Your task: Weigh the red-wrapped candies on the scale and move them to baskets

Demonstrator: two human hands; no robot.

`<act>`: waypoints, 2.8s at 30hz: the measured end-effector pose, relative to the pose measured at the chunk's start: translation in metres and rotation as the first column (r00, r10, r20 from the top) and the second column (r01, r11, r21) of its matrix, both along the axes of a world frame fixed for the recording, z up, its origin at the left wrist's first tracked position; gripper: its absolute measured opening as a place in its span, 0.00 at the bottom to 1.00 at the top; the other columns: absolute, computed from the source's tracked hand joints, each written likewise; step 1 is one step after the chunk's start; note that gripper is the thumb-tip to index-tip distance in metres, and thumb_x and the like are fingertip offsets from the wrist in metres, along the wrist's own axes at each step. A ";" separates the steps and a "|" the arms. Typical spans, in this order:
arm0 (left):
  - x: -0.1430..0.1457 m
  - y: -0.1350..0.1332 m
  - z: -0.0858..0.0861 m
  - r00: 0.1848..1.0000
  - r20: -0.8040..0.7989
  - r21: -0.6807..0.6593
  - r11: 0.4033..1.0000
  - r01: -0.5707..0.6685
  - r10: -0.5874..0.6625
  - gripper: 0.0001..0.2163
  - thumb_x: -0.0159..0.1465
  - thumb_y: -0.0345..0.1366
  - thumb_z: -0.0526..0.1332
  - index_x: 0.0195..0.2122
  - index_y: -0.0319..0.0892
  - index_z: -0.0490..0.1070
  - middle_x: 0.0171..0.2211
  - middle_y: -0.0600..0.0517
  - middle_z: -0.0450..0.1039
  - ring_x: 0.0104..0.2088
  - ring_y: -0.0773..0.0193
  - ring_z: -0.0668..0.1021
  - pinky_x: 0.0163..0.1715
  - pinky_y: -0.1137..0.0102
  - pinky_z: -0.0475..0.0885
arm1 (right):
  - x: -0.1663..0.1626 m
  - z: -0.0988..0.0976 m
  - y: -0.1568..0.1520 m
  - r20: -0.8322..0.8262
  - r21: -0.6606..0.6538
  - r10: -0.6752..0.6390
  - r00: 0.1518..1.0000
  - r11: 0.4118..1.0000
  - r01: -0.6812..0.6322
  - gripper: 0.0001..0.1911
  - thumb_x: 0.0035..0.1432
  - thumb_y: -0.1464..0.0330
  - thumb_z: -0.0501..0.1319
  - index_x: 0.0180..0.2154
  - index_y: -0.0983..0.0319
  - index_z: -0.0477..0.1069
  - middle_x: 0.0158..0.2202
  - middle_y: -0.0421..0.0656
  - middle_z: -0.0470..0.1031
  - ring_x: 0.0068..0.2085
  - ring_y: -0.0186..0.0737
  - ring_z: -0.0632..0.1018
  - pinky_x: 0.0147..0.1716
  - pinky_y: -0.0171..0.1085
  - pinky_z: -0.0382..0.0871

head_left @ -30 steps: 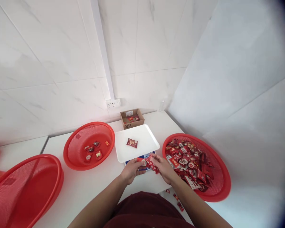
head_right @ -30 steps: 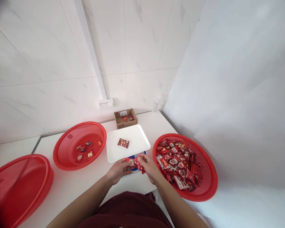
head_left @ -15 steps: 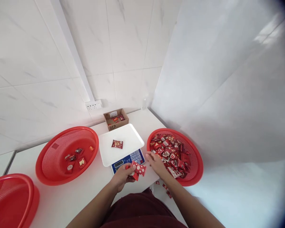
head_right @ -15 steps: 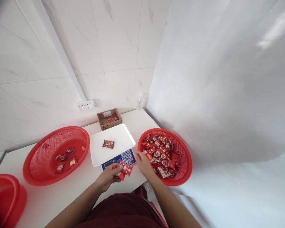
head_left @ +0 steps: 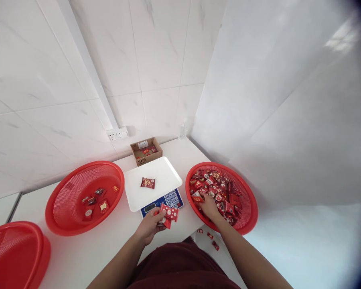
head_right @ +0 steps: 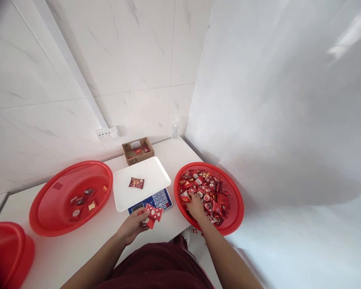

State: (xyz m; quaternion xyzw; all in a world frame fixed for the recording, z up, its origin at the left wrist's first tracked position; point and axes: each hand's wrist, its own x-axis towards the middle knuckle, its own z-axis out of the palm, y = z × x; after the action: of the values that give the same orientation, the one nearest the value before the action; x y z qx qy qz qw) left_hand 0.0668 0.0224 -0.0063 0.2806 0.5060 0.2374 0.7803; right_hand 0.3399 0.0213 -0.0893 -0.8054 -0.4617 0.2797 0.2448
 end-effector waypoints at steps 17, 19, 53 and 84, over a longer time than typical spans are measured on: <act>-0.029 -0.003 -0.008 0.989 0.017 -0.029 0.989 -0.148 0.148 0.18 0.49 0.44 0.69 0.37 0.42 0.70 0.29 0.53 0.73 0.28 0.68 0.72 0.30 0.72 0.68 | 0.040 0.015 -0.019 0.010 -0.076 0.107 0.994 0.991 -0.106 0.17 0.47 0.72 0.58 0.41 0.60 0.75 0.45 0.46 0.77 0.49 0.45 0.74 0.49 0.38 0.63; -0.031 -0.007 -0.008 0.988 0.013 -0.035 0.988 -0.152 0.153 0.18 0.48 0.44 0.70 0.36 0.41 0.70 0.28 0.54 0.73 0.27 0.69 0.72 0.30 0.73 0.68 | 0.038 0.019 -0.008 0.102 -0.031 0.109 0.989 0.994 -0.106 0.22 0.51 0.71 0.55 0.49 0.61 0.71 0.55 0.49 0.70 0.56 0.45 0.68 0.55 0.39 0.57; -0.027 -0.020 -0.008 0.987 0.014 -0.047 0.986 -0.162 0.163 0.21 0.47 0.46 0.70 0.37 0.41 0.70 0.29 0.54 0.73 0.28 0.68 0.72 0.32 0.71 0.68 | 0.025 0.028 0.035 0.447 -0.189 0.123 0.886 0.981 -0.040 0.16 0.59 0.69 0.50 0.45 0.61 0.71 0.49 0.54 0.71 0.51 0.53 0.68 0.49 0.51 0.57; -0.045 -0.021 -0.010 0.970 0.034 -0.033 0.970 -0.240 0.241 0.21 0.46 0.46 0.70 0.37 0.41 0.69 0.31 0.51 0.73 0.29 0.67 0.72 0.34 0.70 0.68 | -0.048 0.052 0.068 -0.594 0.169 0.104 0.798 0.986 -0.003 0.14 0.45 0.60 0.62 0.34 0.61 0.71 0.34 0.44 0.77 0.36 0.42 0.76 0.32 0.36 0.67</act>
State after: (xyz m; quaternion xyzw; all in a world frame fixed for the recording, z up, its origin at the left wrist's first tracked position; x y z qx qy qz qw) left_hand 0.0219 0.0019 -0.0160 0.2016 0.5249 0.3283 0.7590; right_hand 0.2917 0.0898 -0.0374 -0.6397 -0.4040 0.4891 0.4340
